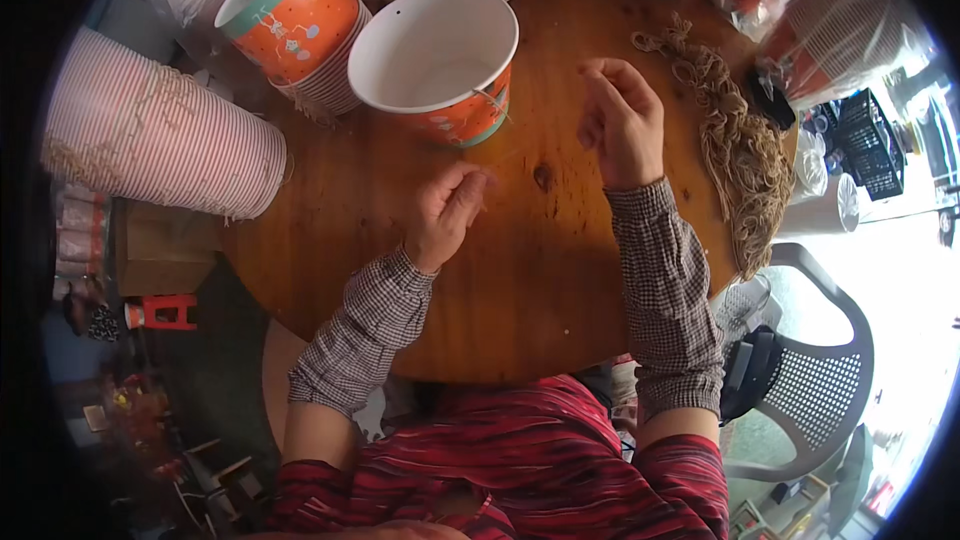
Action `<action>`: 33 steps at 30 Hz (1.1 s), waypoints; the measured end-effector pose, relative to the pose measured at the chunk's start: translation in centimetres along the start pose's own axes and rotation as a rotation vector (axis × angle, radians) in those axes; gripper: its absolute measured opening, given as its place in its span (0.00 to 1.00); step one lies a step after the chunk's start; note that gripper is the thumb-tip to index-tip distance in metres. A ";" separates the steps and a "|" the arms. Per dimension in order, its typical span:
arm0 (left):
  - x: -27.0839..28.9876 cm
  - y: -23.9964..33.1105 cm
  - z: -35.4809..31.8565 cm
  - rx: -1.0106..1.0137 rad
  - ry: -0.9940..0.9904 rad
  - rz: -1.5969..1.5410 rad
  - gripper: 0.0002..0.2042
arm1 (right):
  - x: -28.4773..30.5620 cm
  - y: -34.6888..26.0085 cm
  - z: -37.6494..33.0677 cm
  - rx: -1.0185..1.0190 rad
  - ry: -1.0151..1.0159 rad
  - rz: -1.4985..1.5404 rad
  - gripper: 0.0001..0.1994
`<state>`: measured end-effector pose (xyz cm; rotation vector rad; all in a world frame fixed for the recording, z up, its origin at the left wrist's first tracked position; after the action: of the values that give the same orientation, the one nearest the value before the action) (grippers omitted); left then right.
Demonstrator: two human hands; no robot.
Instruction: Attaching string handles to small paper buckets by threading them through holes.
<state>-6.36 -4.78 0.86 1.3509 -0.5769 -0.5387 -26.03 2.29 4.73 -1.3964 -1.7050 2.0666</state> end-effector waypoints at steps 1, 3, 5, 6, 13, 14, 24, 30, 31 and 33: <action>-0.3 0.9 -0.4 -0.083 0.032 0.093 0.10 | 0.9 -0.8 -0.4 0.088 0.077 -0.185 0.07; -0.2 1.7 0.1 -0.178 0.067 0.182 0.09 | 1.4 -2.5 -0.3 0.262 0.162 -0.620 0.07; 0.2 2.2 1.4 -0.303 0.033 0.317 0.09 | -0.1 -3.5 0.0 0.563 0.193 -0.897 0.07; 0.0 1.5 1.2 -0.292 0.042 0.311 0.09 | -1.2 -4.0 -1.2 0.839 0.222 -1.174 0.07; -3.1 3.6 -1.6 -0.710 -0.114 0.645 0.05 | -7.3 2.1 -5.7 0.498 -0.333 -0.979 0.09; -2.2 3.5 -1.2 -0.654 -0.032 0.585 0.05 | -6.6 3.5 -5.7 0.361 -0.324 -0.922 0.11; 2.5 1.9 0.8 -0.148 0.003 0.186 0.08 | -6.0 6.8 -5.6 -0.083 -0.457 -0.766 0.11; 3.6 0.7 1.3 -0.052 0.048 0.060 0.08 | -4.0 6.3 -3.0 0.051 -0.406 -0.965 0.08; 3.4 0.8 1.1 -0.054 0.046 0.056 0.08 | -3.9 6.3 -2.9 0.042 -0.394 -0.989 0.08; 2.7 0.5 0.6 0.010 0.004 0.020 0.08 | -3.6 7.2 -2.8 -0.003 -0.370 -0.913 0.08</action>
<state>-4.69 -6.96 1.64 1.3541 -0.5894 -0.5174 -18.87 -0.51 0.97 -0.1052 -1.9322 1.7853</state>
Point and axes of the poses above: each hand's wrist, its own z-axis towards the middle knuckle, its own x-axis out of the back of the hand, y = z × x, the point moved 8 cm from there along z, towards the middle knuckle, and after that the axes turned 11 degrees about y, right-handed, at the moved point
